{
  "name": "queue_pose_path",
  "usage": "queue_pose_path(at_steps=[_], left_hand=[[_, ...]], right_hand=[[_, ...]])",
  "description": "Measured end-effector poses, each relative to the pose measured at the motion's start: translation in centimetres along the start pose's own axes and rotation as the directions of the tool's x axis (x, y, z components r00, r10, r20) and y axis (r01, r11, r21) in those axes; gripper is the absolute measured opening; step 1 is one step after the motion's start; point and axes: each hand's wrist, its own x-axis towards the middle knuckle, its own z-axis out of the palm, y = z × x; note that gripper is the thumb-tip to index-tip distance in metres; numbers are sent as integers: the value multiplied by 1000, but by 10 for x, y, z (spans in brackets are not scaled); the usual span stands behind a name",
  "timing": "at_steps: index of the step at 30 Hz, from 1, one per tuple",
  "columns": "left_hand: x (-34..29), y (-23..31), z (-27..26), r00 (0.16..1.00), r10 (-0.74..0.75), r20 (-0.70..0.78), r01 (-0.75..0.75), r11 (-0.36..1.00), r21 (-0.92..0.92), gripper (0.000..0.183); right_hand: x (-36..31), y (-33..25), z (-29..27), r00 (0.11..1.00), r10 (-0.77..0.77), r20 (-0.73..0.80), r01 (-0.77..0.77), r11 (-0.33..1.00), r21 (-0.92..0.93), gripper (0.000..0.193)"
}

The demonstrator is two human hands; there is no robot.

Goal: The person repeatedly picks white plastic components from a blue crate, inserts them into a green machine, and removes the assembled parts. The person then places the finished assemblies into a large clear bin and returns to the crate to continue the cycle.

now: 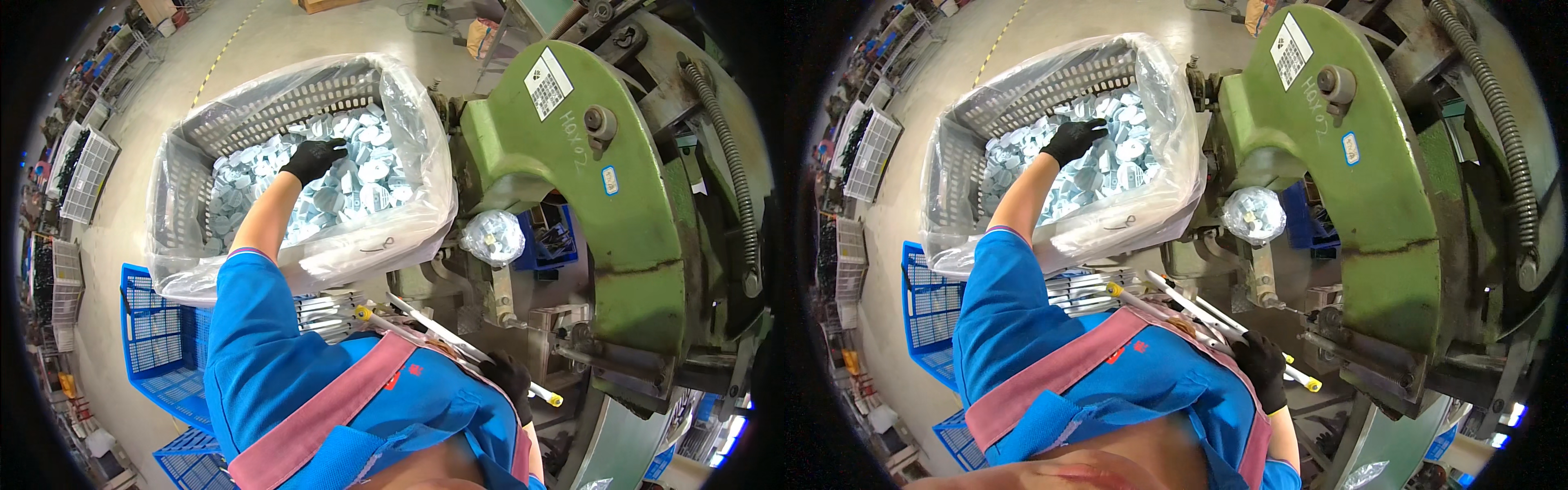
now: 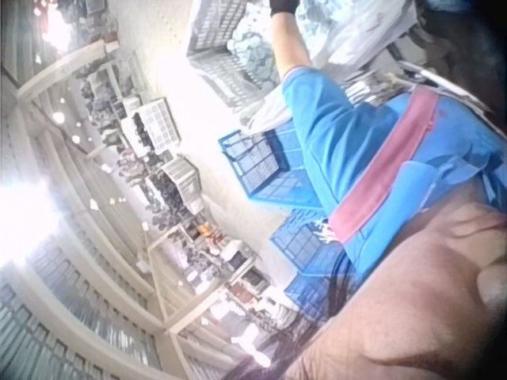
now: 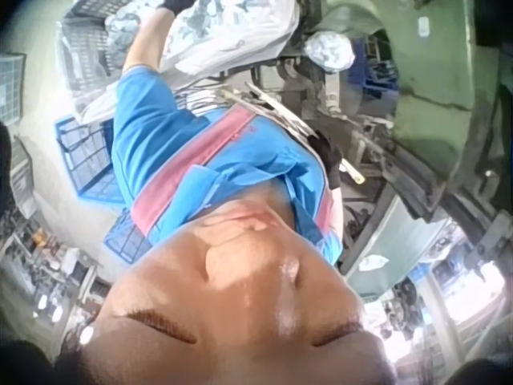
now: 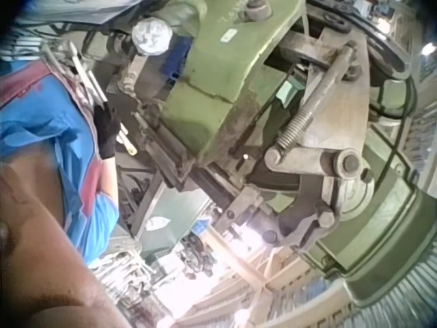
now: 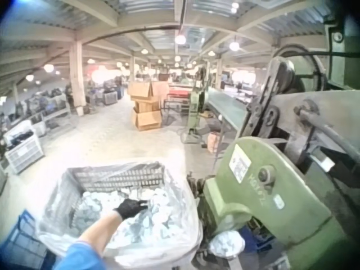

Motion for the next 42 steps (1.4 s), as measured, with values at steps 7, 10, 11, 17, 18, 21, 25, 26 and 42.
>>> queue_pose_path(at_steps=[7,10,11,17,18,21,25,26,42], left_hand=[[-12,21,-16,976,-196,-100,163,950,-265,19],[-2,49,-58,890,-418,-183,326,863,-385,25],[1,60,-80,863,-457,-215,351,849,-394,25],[-16,216,-180,886,-307,-348,34,790,-612,20],[-21,251,-184,898,-276,-344,5,786,-618,28],[-32,344,-178,948,-200,-248,-44,689,-723,50],[-25,427,-146,938,-23,-345,-223,722,-655,48],[-22,444,-137,963,-95,-252,-110,714,-692,34],[-23,518,-68,894,-333,-299,153,855,-495,41]], right_hand=[[2,13,-8,998,65,-18,-62,993,103,17],[0,31,-13,1000,-6,-2,6,999,51,18],[-1,39,-16,999,-31,29,32,999,-3,17],[-11,90,-48,931,-338,134,331,941,76,32],[-14,98,-52,924,-358,135,350,933,79,32],[-18,123,-61,896,-362,258,410,897,-163,23],[-28,152,-65,896,-432,107,441,893,-90,17],[-31,160,-67,894,-432,118,443,892,-90,17],[-54,209,-74,752,-656,63,657,738,-152,13]])
